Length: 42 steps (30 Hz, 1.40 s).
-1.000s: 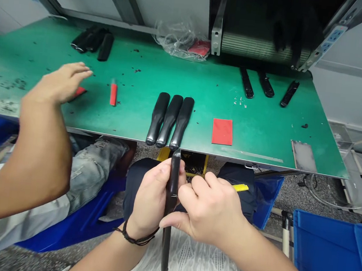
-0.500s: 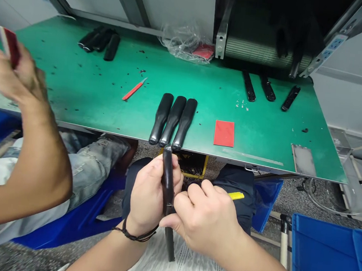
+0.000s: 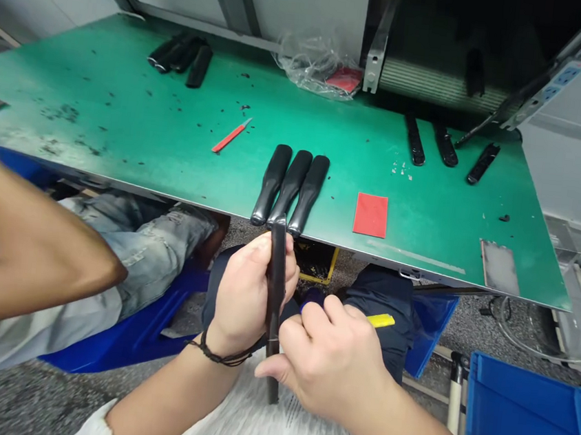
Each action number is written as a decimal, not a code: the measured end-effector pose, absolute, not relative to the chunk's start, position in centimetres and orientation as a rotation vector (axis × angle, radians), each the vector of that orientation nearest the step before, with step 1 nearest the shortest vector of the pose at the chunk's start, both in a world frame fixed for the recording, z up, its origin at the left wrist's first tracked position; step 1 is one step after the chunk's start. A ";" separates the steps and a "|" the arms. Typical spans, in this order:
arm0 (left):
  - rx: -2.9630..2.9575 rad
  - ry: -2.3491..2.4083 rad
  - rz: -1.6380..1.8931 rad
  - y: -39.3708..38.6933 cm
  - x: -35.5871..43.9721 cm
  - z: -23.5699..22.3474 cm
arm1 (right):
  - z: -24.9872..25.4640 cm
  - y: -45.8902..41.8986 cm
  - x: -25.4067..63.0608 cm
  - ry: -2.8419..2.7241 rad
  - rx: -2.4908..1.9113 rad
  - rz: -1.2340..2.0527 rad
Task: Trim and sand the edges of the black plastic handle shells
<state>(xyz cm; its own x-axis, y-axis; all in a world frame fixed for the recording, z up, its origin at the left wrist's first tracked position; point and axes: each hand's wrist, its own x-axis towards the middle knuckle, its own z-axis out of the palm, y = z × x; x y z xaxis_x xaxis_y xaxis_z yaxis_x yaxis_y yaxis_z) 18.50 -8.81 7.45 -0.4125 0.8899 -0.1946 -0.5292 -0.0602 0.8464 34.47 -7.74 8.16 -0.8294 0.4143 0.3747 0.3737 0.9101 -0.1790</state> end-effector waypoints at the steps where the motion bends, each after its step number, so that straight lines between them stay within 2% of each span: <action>1: 0.472 1.122 1.703 -8.6 18.3 7.5 | 8.1 -7.8 34.5 -2.668 -0.564 0.140; 13: 0.446 1.168 1.804 -6.5 16.0 8.1 | 7.9 -8.3 34.4 -2.701 -0.498 0.180; 35: 0.057 1.185 2.002 -5.4 14.6 8.4 | 7.0 -9.0 34.5 -2.617 -0.624 -0.071; 38: 0.010 1.225 2.017 -5.3 14.3 8.1 | 6.7 -8.7 34.8 -2.593 -0.639 0.083; 42: -0.031 1.270 2.021 -5.5 13.5 7.9 | 6.3 -8.0 35.5 -2.497 -0.691 0.500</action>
<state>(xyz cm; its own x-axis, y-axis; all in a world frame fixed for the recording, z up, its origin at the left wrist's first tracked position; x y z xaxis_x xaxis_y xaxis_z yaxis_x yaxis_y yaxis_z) 13.46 -5.51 7.87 -0.7284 0.5679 -0.3834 -0.5917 -0.2392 0.7699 35.51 -8.03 6.34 -0.7473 0.5563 0.3635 0.3736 0.8041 -0.4625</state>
